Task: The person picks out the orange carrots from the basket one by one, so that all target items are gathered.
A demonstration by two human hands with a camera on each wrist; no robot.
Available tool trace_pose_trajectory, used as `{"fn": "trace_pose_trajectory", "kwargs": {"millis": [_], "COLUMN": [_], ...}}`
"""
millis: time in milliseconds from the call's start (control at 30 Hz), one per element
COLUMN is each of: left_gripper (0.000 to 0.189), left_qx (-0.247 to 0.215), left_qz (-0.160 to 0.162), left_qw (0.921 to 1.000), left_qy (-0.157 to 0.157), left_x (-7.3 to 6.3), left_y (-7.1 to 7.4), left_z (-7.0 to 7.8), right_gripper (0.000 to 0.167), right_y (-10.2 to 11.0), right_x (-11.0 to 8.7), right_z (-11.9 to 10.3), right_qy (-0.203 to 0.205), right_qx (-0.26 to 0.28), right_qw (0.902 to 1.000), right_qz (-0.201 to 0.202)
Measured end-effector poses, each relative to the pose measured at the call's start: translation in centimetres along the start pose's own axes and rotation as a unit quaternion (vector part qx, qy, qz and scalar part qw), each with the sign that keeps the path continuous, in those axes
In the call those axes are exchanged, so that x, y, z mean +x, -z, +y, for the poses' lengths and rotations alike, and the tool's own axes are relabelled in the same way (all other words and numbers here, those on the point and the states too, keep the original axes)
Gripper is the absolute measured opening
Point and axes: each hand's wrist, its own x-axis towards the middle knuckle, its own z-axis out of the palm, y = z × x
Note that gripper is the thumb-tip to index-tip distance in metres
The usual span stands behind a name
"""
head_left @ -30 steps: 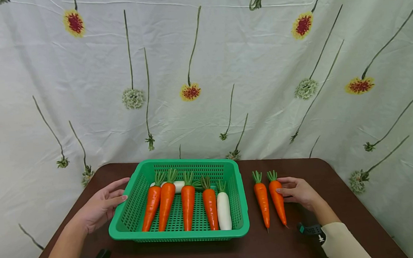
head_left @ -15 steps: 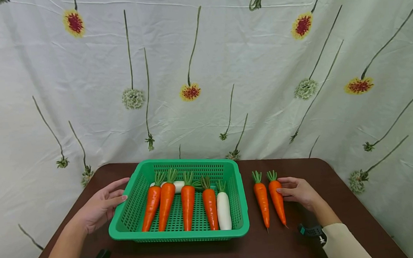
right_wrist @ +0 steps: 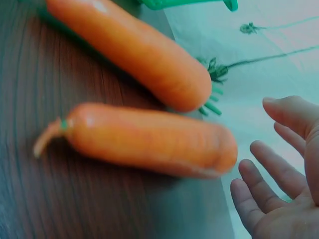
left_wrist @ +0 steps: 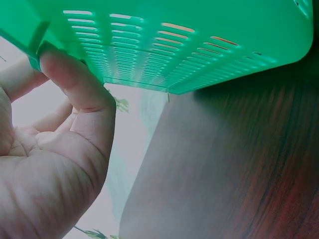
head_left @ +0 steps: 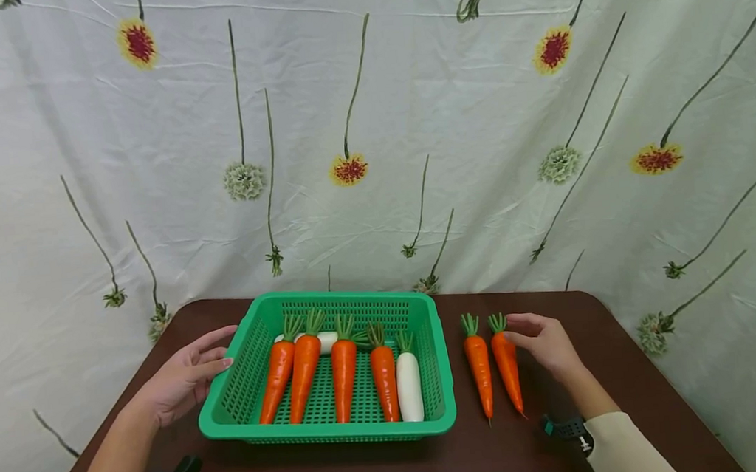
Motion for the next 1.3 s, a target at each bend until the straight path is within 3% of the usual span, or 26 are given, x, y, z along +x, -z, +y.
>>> {"fn": "trace_pose_trajectory", "kwargs": {"millis": [233, 467, 600, 900, 1300], "left_gripper": [0.058, 0.057, 0.058, 0.058, 0.056], "left_qx": [0.004, 0.007, 0.007, 0.006, 0.003], "left_qz": [0.000, 0.001, 0.002, 0.003, -0.010], "left_qw": [1.0000, 1.0000, 1.0000, 0.9999, 0.9999], "left_qy": [0.000, -0.002, 0.002, 0.012, 0.000], "left_x": [0.0, 0.0, 0.0, 0.0, 0.1], "left_y": [-0.2, -0.1, 0.0, 0.0, 0.2], "left_z": [0.2, 0.2, 0.2, 0.1, 0.0], "right_gripper": [0.045, 0.042, 0.041, 0.036, 0.041], "right_y": [-0.9, -1.8, -2.4, -3.8, -5.4], "right_x": [-0.2, -0.6, -0.8, -1.5, -1.4], "right_z": [-1.7, -3.8, -5.0, -7.9, -11.5], "right_qy": [0.029, 0.059, 0.056, 0.054, 0.073], "right_qx": [0.007, 0.035, 0.039, 0.019, 0.056], "right_qw": [0.9995, 0.9976, 0.9975, 0.9941, 0.9794], "right_qz": [0.010, -0.009, -0.020, -0.092, -0.180]}}
